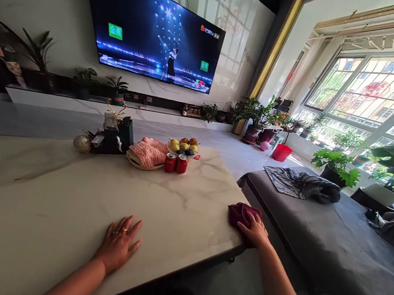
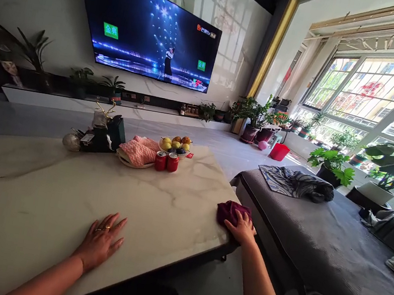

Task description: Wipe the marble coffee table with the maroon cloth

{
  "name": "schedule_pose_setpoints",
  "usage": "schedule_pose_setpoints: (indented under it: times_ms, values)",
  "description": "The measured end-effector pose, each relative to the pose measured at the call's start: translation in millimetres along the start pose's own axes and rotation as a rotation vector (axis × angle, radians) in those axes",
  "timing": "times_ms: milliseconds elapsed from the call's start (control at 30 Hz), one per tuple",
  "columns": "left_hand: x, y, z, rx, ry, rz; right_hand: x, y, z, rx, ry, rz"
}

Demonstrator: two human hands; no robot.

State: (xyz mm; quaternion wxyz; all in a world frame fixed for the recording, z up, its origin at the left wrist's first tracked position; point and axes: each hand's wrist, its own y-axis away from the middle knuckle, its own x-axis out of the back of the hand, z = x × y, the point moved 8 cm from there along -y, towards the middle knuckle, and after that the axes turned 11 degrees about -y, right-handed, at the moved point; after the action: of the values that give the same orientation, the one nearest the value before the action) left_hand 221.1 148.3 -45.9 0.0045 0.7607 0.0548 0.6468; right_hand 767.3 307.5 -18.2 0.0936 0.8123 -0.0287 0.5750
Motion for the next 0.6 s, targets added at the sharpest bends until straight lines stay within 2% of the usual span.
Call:
schedule_pose_setpoints:
  times_ms: [100, 333, 467, 600]
  values:
    - [-3.0, -0.9, -1.8, -0.01, 0.011, 0.068, -11.6, -4.0, 0.1, 0.024, 0.071, -0.065]
    - [-9.2, -0.6, -3.8, -0.025, 0.012, 0.11, -6.3, 10.3, 22.6, 0.158, 0.114, -0.147]
    - [-15.0, -0.2, -4.6, -0.029, 0.026, 0.145, -3.4, 6.2, 15.9, 0.219, 0.16, -0.042]
    - [-20.6, 0.5, -6.2, -0.046, 0.048, 0.215, -2.6, -24.6, -8.8, 0.239, 0.155, 0.055]
